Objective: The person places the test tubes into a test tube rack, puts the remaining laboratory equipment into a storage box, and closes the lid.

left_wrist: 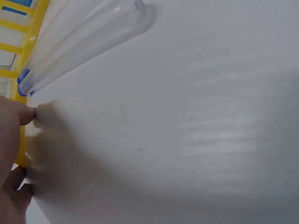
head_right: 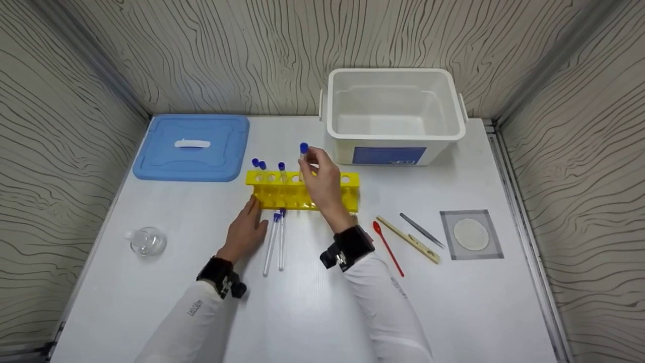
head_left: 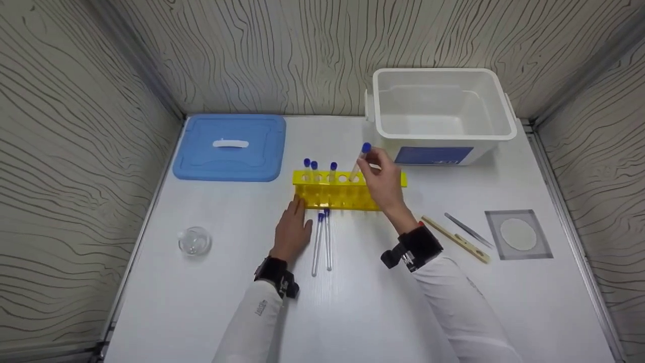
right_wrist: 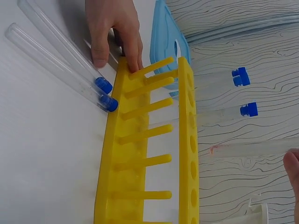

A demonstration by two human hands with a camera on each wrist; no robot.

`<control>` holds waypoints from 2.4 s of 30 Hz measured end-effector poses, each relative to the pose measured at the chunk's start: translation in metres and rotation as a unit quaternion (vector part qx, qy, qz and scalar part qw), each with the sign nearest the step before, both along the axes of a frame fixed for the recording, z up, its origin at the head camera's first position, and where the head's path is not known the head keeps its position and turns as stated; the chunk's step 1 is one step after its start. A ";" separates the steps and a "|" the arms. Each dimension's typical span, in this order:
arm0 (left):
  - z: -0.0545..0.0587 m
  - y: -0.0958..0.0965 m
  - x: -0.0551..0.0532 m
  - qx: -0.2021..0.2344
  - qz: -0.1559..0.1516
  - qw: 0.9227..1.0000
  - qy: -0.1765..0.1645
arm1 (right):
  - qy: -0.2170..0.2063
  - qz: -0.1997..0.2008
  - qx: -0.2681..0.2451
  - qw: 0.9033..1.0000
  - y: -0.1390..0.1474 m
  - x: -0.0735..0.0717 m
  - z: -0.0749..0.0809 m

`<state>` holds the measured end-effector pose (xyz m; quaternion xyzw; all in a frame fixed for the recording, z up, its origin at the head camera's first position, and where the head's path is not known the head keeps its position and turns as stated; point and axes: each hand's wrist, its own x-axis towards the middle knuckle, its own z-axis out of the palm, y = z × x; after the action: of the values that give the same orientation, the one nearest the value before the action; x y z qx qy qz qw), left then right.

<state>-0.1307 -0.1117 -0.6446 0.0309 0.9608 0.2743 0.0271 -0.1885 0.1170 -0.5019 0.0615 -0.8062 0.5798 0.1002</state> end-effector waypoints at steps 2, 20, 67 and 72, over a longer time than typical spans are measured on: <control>-0.001 -0.001 0.000 0.000 0.001 1.000 -0.003 | 0.002 0.006 -0.003 1.000 -0.003 -0.002 -0.001; 0.001 0.001 -0.003 -0.010 0.019 0.998 -0.059 | -0.051 0.032 0.042 0.997 -0.014 -0.009 -0.021; -0.001 0.000 -0.003 -0.014 0.003 0.999 -0.035 | -0.090 -0.021 0.050 0.994 -0.010 0.019 -0.039; -0.002 0.000 -0.004 -0.017 0.006 0.999 -0.031 | -0.063 -0.024 0.038 0.997 -0.010 0.034 -0.038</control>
<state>-0.1347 -0.1119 -0.6465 0.0156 0.9641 0.2593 0.0561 -0.1544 0.1069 -0.5402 0.0094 -0.8337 0.5488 0.0610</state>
